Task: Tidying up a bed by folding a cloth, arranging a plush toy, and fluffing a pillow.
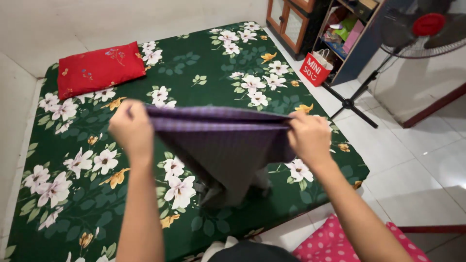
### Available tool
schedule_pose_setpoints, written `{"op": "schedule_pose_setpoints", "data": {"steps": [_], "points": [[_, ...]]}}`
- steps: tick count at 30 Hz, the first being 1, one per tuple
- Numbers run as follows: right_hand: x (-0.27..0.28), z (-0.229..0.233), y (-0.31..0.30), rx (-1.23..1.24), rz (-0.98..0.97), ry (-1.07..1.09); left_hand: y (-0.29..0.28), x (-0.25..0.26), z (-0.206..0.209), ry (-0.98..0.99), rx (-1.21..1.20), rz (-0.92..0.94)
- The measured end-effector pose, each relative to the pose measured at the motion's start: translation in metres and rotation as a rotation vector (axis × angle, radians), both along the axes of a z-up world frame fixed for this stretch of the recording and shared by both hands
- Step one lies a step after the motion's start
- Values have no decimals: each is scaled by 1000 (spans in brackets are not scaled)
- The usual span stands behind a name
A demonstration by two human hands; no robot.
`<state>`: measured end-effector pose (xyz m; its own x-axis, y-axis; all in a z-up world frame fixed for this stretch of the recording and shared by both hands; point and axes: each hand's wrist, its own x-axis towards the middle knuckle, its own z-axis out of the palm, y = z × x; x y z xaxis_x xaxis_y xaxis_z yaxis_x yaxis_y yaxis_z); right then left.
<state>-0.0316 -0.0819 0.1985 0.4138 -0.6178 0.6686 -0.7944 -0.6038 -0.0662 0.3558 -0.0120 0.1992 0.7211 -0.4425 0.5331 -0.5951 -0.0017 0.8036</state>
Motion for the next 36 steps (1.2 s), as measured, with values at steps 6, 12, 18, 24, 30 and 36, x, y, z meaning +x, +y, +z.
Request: {"op": "schedule_pose_setpoints", "data": {"steps": [6,12,18,24,30,36], "points": [[60,-20,10,144,401,97,101,76,-104,-219,566,381],[141,-24,25,211,721,259,115,-86,4,-581,192,-328],[180,-21,38,197,841,385,105,-65,-95,-512,422,-176],[181,-40,30,203,855,402,151,-22,-102,-164,512,-264],[194,-31,36,415,851,480,155,-42,-66,-260,636,-272],[211,-50,55,439,1062,341,138,-50,-95,-112,433,-611]]}}
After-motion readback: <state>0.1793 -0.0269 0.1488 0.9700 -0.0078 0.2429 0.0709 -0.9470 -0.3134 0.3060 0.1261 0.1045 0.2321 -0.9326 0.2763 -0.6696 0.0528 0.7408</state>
